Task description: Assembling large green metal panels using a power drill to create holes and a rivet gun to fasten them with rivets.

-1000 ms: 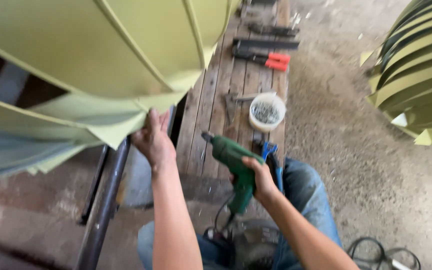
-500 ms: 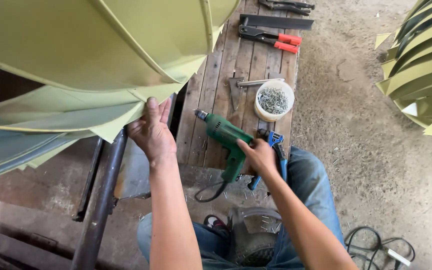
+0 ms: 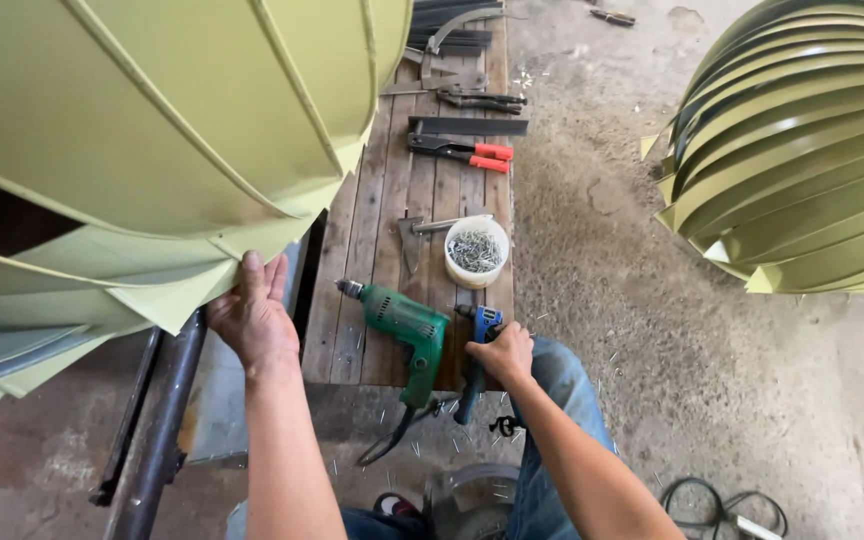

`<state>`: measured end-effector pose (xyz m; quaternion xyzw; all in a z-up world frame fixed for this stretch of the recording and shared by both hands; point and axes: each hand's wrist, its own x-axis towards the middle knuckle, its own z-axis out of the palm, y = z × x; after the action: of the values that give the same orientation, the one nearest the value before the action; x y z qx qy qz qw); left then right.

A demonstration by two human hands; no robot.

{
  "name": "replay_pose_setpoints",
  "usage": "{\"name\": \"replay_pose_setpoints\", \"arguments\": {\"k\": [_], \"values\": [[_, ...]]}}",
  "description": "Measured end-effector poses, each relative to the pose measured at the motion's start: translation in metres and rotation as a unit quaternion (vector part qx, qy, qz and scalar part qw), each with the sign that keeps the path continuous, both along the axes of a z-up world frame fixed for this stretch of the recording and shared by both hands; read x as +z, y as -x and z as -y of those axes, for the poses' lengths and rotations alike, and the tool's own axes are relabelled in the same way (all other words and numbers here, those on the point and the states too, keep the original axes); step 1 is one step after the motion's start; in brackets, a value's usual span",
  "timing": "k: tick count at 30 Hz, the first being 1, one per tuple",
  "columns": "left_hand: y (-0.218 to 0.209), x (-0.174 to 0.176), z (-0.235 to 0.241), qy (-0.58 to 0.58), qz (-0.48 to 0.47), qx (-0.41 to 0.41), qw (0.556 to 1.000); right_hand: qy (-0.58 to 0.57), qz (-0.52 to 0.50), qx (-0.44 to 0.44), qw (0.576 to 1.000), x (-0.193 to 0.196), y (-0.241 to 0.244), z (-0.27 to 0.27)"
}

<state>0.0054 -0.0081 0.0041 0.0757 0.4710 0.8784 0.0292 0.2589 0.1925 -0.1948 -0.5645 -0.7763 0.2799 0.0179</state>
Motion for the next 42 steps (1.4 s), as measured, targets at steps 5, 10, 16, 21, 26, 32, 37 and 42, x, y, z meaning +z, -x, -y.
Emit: {"name": "replay_pose_setpoints", "arguments": {"k": [5,10,16,21,26,32,37,42], "values": [[0.0,0.002,-0.001,-0.006,0.003,-0.002,1.0,0.224,-0.187,-0.02,0.956,0.033,-0.016,0.005],[0.004,-0.011,-0.006,0.0,-0.016,-0.003,1.0,0.392,-0.386,0.074,0.832,0.145,0.009,0.037],[0.015,-0.028,-0.002,-0.072,0.018,0.025,0.997,0.385,-0.449,0.235,0.771,0.217,0.079,0.082],[0.006,-0.023,-0.003,0.028,0.034,0.031,0.999,0.056,-0.417,0.299,0.856,0.263,0.116,0.108],[0.004,-0.014,-0.006,-0.044,0.007,-0.006,0.999,0.002,-0.439,0.295,0.849,0.27,0.131,0.122],[0.0,-0.005,-0.005,-0.056,-0.004,-0.025,0.998,0.007,-0.461,0.259,0.849,0.262,0.139,0.132],[0.001,-0.017,-0.005,-0.065,-0.041,-0.025,0.997,0.027,-0.456,0.248,0.854,0.264,0.135,0.137],[-0.001,-0.004,-0.005,-0.044,-0.03,-0.02,0.998,0.011,-0.447,0.259,0.856,0.272,0.135,0.138]]}}
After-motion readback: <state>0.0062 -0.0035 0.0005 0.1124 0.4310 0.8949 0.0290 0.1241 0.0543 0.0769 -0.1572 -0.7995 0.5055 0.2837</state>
